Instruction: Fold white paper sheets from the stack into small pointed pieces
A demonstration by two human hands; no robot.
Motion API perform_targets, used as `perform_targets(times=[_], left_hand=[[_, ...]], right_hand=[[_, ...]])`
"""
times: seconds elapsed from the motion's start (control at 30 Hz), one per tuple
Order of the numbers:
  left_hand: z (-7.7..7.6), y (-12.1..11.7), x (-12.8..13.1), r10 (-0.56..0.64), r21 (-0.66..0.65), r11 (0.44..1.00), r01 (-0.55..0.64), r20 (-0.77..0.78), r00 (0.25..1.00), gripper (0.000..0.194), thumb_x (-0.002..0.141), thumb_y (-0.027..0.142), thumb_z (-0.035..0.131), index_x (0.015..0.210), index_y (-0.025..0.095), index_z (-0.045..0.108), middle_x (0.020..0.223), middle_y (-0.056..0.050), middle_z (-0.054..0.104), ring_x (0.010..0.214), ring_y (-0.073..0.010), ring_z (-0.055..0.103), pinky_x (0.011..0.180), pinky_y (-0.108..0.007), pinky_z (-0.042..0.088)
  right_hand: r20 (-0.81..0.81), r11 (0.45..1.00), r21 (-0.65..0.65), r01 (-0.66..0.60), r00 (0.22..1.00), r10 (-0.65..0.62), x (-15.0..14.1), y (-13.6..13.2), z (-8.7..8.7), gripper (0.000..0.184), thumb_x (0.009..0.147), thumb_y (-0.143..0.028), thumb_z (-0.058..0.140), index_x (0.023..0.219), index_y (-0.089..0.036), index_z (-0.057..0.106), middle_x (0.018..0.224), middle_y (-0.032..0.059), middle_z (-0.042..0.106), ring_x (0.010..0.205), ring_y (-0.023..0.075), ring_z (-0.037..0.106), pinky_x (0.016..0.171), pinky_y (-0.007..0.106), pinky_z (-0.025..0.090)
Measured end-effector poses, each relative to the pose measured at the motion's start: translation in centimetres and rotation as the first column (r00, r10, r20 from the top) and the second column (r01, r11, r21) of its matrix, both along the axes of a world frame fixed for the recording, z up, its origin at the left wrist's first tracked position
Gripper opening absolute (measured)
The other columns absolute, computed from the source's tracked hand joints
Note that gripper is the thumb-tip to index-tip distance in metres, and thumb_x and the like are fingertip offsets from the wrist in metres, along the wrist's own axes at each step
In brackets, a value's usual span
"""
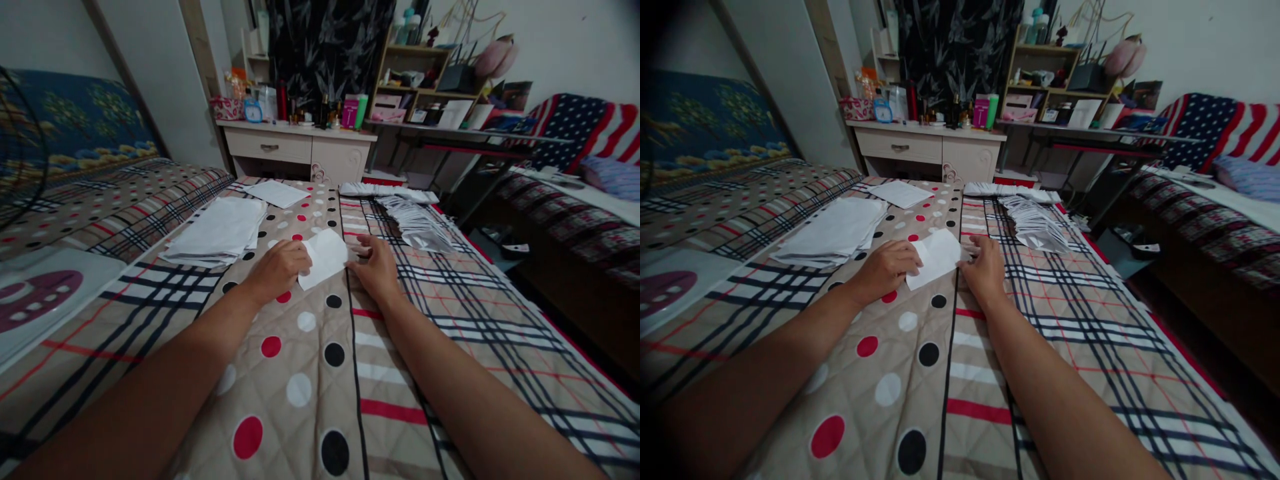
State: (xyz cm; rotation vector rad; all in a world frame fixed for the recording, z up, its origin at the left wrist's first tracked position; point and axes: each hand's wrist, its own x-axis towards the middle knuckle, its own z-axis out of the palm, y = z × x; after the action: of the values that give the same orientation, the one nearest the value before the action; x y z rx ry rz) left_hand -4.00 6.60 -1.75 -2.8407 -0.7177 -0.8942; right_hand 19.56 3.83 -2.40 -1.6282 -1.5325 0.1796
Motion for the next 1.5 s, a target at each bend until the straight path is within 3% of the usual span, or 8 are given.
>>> perform_targets(times=[0.2,0.43,0.77,1.03,1.17,1.3,1.5], left_hand=[[0.0,-0.1,0.0,-0.010,-0.049,0.999,0.010,-0.009,1.000,0.029,0.072,-0.006,0.050,0.075,0.017,0.066,0.085,-0.006,0.070,0.091,-0.0207,0.061,0.081,-0.036,0.046],[-0.1,-0.1,-0.1,-0.106,-0.122,0.987,0.108,0.030,0.994,0.035,0.074,-0.005,0.049,0.087,0.020,0.071,0.095,-0.005,0.071,0.095,-0.0194,0.062,0.085,-0.035,0.049],[-0.2,-0.1,-0.3,-0.113,-0.199,0.971,0.135,0.116,0.987,0.034,0.069,-0.003,0.052,0.081,0.021,0.072,0.095,-0.004,0.072,0.090,-0.0184,0.064,0.084,-0.035,0.051],[-0.4,-0.2,-0.8,0.013,-0.393,0.916,0.075,0.218,0.976,0.015,0.071,0.006,0.064,0.076,0.019,0.070,0.079,-0.002,0.064,0.071,-0.0131,0.060,0.064,-0.024,0.047],[-0.7,0.3,-0.9,0.084,-0.454,0.889,0.054,0.278,0.957,0.001,0.076,0.018,0.071,0.076,0.019,0.071,0.079,-0.003,0.065,0.070,-0.0131,0.060,0.065,-0.024,0.046],[-0.9,0.7,-0.6,0.163,-0.461,0.887,-0.019,0.274,0.948,0.013,0.082,0.029,0.069,0.075,0.019,0.071,0.079,-0.003,0.066,0.074,-0.0150,0.061,0.070,-0.027,0.045],[-1.1,0.9,-0.4,0.220,-0.495,0.863,-0.097,0.196,0.956,0.025,0.084,0.037,0.064,0.068,0.018,0.067,0.072,-0.001,0.062,0.067,-0.0134,0.056,0.064,-0.026,0.040]], right_hand=[[0.082,0.991,-0.115,-0.066,0.994,0.076,-0.7,-0.6,0.6,0.008,0.073,-0.025,0.070,0.080,-0.022,0.072,0.083,0.0019,0.062,0.072,0.0163,0.056,0.066,0.029,0.043],[0.040,0.972,-0.229,-0.057,0.997,0.068,-0.8,-0.6,0.8,0.010,0.074,-0.032,0.069,0.077,-0.023,0.073,0.076,0.0003,0.067,0.067,0.0152,0.057,0.057,0.026,0.037],[0.067,0.946,-0.320,-0.062,0.994,0.088,-1.1,-0.5,1.0,0.012,0.072,-0.036,0.069,0.076,-0.025,0.071,0.071,-0.0016,0.070,0.066,0.0157,0.060,0.057,0.026,0.035],[0.076,0.942,-0.329,-0.061,0.993,0.091,-1.1,-0.6,1.3,0.013,0.070,-0.037,0.071,0.075,-0.025,0.070,0.072,-0.0019,0.070,0.067,0.0161,0.061,0.056,0.026,0.035],[0.090,0.944,-0.325,-0.048,0.993,0.081,-1.2,-0.8,1.4,0.009,0.073,-0.033,0.067,0.075,-0.025,0.070,0.074,-0.0015,0.071,0.069,0.0171,0.062,0.058,0.027,0.036],[0.095,0.943,-0.331,-0.036,0.993,0.072,-1.4,-0.8,1.5,0.009,0.074,-0.031,0.064,0.076,-0.026,0.071,0.076,-0.0009,0.072,0.071,0.0179,0.063,0.059,0.028,0.035],[0.088,0.935,-0.353,-0.040,0.993,0.076,-1.4,-0.7,1.6,0.009,0.072,-0.034,0.068,0.074,-0.025,0.070,0.073,-0.0017,0.071,0.068,0.0170,0.061,0.057,0.027,0.034]])
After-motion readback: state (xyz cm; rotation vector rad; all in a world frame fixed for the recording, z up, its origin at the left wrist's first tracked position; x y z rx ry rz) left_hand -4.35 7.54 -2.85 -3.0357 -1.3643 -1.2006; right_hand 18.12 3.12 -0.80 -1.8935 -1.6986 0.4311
